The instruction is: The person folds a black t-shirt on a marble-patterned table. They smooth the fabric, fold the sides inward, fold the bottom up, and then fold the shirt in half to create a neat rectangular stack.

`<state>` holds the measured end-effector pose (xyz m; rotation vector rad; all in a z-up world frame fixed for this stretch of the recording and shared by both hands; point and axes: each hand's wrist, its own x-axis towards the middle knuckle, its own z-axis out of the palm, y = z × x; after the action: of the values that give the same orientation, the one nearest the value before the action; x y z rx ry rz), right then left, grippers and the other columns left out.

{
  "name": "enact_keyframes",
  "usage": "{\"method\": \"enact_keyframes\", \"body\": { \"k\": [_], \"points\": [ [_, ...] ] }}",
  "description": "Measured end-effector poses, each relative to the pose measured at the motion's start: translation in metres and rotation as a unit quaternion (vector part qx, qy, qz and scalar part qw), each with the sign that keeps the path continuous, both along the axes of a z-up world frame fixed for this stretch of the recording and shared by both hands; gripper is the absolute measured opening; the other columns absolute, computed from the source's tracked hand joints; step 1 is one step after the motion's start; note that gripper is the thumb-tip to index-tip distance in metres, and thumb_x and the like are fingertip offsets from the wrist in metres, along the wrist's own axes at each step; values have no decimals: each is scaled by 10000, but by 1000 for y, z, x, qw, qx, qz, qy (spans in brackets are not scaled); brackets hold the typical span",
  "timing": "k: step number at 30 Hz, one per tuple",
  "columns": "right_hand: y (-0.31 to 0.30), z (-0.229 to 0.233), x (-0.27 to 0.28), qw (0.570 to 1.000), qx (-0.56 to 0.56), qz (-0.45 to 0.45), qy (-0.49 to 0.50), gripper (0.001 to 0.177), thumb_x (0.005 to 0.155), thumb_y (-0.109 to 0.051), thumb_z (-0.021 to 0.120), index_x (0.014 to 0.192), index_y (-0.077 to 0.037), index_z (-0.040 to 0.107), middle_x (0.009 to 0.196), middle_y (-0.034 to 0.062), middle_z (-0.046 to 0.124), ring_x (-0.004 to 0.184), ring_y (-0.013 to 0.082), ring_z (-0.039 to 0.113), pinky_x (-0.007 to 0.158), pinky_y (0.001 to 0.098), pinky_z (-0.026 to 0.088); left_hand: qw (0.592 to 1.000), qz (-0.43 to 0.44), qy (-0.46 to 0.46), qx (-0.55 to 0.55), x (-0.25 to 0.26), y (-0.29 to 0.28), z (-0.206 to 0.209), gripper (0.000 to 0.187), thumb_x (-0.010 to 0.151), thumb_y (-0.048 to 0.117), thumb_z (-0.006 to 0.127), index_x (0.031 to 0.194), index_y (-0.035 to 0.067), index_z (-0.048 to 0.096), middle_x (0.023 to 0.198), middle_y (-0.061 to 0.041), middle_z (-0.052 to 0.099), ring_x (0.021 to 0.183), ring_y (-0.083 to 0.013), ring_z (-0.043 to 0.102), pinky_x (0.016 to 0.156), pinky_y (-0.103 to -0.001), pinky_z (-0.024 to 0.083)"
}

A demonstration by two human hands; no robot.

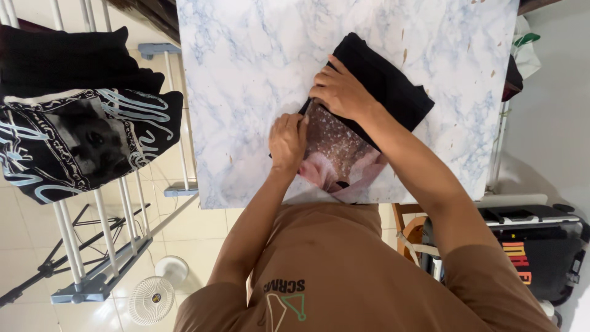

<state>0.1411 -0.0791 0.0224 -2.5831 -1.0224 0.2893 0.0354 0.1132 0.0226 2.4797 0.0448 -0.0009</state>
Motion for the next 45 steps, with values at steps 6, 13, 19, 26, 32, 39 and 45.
{"method": "enact_keyframes", "body": {
  "k": [6,13,19,26,32,39,45],
  "points": [
    [-21,-17,44,996,-83,-22,0,247,1008,-355,659,1111,-146,742,1194,57,718,1154,249,594,1120,573,229,999,27,32,28,-9,18,-7,293,1020,365,637,901,104,696,716,-158,708,642,-378,693,590,-480,543],
    [-58,11,83,976,-68,-176,109,224,934,-338,776,1089,-177,777,1099,95,740,1151,288,577,1151,539,259,999,42,3,6,-21,31,-3,274,1002,362,665,882,120,709,709,-154,711,604,-364,679,561,-459,538],
    [-71,1,77,930,182,-279,153,187,955,-197,779,1119,-110,764,1086,80,754,1027,247,691,908,424,544,999,34,-35,11,-22,28,4,275,1000,320,688,827,108,665,736,-147,716,645,-373,680,594,-467,532],
    [-53,-18,62,923,159,-342,71,113,1046,-166,700,1058,-54,712,973,118,756,861,279,717,784,400,565,996,37,72,23,-11,11,-5,291,1038,363,592,906,126,697,704,-172,713,642,-404,686,608,-508,541],
    [-39,-25,63,950,123,-285,-47,105,1036,-166,701,1034,-69,660,937,93,756,824,317,715,708,426,542,990,22,70,118,-23,36,-19,431,997,478,651,771,111,642,658,-161,699,587,-382,681,536,-486,533],
    [-28,-31,61,953,104,-271,-91,163,1058,-210,723,1123,-97,625,1052,61,710,805,287,700,684,385,538,996,34,37,76,-38,33,-2,240,989,311,687,1005,80,627,873,-147,719,752,-360,696,635,-464,558],
    [-25,-31,52,951,84,-212,-211,399,1027,-192,739,1328,18,584,1267,229,632,1187,396,585,965,516,485,980,-99,10,174,-25,7,-5,650,937,94,540,1573,76,407,1617,-181,415,1511,-324,389,1256,-505,327]
  ]
}}
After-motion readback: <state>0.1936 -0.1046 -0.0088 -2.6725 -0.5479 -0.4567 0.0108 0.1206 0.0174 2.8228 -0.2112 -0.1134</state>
